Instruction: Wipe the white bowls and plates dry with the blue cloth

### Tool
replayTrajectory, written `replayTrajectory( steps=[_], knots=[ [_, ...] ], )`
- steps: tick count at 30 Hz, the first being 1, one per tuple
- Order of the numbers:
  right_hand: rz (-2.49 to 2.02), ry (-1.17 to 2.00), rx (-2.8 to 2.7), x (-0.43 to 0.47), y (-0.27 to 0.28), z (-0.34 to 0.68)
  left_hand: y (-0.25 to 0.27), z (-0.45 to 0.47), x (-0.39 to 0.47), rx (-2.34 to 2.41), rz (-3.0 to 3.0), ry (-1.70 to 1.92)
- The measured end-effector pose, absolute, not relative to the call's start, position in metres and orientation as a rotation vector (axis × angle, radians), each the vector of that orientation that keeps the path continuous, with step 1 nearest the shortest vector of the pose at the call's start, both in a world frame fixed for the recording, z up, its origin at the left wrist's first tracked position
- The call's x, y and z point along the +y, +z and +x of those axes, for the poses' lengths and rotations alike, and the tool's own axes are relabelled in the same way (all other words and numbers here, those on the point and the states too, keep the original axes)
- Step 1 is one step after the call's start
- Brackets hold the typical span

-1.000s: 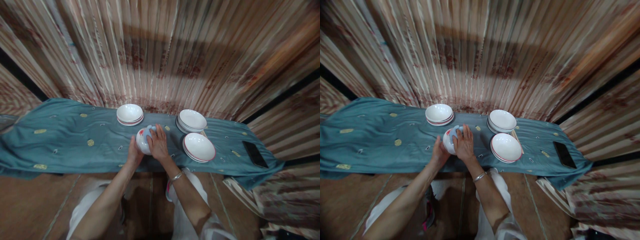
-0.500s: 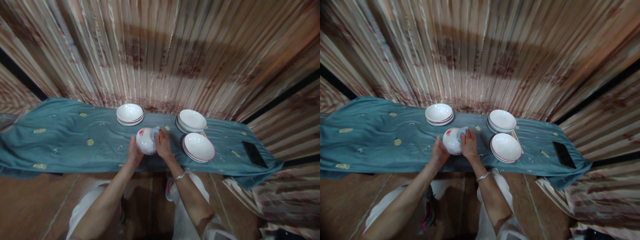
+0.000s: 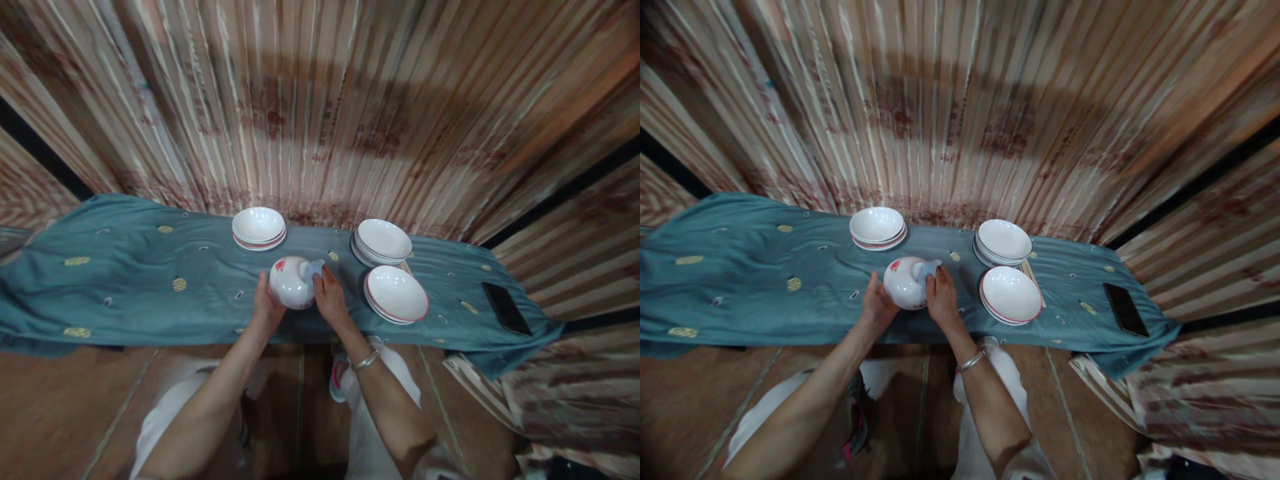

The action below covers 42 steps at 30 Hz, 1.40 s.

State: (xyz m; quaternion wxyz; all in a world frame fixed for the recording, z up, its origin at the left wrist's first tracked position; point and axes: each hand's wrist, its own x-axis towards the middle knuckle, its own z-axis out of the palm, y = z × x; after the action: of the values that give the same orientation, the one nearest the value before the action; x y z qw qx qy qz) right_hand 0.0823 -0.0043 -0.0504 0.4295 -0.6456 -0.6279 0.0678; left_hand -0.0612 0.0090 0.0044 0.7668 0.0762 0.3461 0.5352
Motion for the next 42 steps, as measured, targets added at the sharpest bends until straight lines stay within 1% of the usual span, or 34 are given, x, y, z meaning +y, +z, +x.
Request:
replayTrajectory(
  steps=[4, 11, 15, 25, 34, 42],
  knots=[
    [-1.601, 0.158, -1.602, -0.015, -0.049, 0.08, 0.001, -0.063, 0.01, 0.75, 0.16, 1.153],
    [-1.596, 0.038, -1.643, -0.028, -0.059, 0.073, -0.008, -0.065, 0.014, 0.743, 0.152, 1.15],
    [-1.569, -0.015, -1.718, -0.032, -0.056, 0.071, -0.01, -0.066, 0.014, 0.717, 0.143, 1.148],
    [-1.426, 0.033, -1.785, -0.032, -0.04, 0.066, -0.007, -0.066, 0.013, 0.731, 0.177, 1.119],
    [-1.53, 0.071, -1.817, -0.021, -0.035, 0.062, -0.009, -0.065, 0.012, 0.688, 0.198, 1.129],
    [-1.642, -0.01, -1.798, -0.013, -0.029, 0.064, -0.008, -0.064, 0.012, 0.675, 0.198, 1.138]
  ],
)
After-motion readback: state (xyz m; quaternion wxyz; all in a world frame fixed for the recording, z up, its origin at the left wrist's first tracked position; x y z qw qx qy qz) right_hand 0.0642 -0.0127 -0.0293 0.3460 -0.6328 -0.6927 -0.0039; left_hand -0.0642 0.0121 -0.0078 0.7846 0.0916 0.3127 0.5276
